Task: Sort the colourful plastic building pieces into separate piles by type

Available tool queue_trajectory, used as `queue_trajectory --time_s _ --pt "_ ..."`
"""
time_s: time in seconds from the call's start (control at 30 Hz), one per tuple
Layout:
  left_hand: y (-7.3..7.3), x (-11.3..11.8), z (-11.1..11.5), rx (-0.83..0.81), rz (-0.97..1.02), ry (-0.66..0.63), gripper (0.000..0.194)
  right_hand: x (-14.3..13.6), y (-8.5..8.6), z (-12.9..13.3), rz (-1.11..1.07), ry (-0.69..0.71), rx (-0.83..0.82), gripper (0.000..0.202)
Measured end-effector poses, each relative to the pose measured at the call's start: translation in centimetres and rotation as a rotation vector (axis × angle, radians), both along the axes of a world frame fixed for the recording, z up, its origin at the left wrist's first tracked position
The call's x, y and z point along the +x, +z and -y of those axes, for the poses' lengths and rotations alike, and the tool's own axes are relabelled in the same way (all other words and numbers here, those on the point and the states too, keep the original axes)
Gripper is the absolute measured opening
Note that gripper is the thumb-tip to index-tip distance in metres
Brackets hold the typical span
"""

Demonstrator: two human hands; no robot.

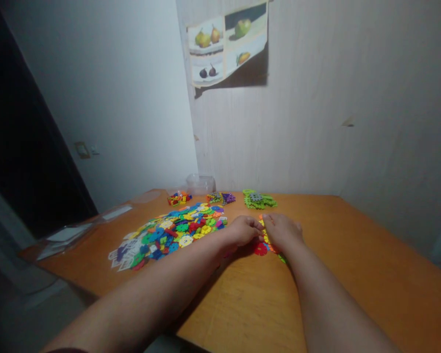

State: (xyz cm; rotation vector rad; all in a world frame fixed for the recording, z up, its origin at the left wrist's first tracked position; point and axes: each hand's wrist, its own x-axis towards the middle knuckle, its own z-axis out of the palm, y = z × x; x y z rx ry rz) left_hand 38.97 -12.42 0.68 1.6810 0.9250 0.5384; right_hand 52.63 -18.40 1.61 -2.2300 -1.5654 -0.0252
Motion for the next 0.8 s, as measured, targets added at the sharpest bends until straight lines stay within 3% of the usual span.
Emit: queue_trajectory --time_s 0.1,0.23,0.33,0.43,0.6,0.8 --pt "0.9 -1.4 -0.7 0.043 -0.029 -0.003 0.016 -0.6 -0.6 0.0 0.088 0.056 -0.073 0.056" --pt "4.3 -5.1 -1.4 0.098 -0.068 0.02 0.016 -0.9 -1.0 0.1 0.122 0.063 -0.136 0.058" --pt "7.0 -8.4 -1.9 0.259 -0.154 0.03 0.011 -0.8 -1.1 0.1 0.118 0.063 -0.162 0.058" --pt "8.7 -11.6 -2.4 0.444 -0.369 -0.018 0.013 -0.8 -1.0 0.0 0.114 0.057 -0.177 0.057" --pt "9.6 -15.3 -2.3 0.606 -0.702 -0.204 0.008 -0.6 -1.3 -0.2 0.118 0.048 -0.167 0.058" --pt "9.2 -16.4 -1.7 0.663 -0.915 -0.307 0.007 -0.2 -1.7 -0.4 0.125 0.051 -0.133 0.058"
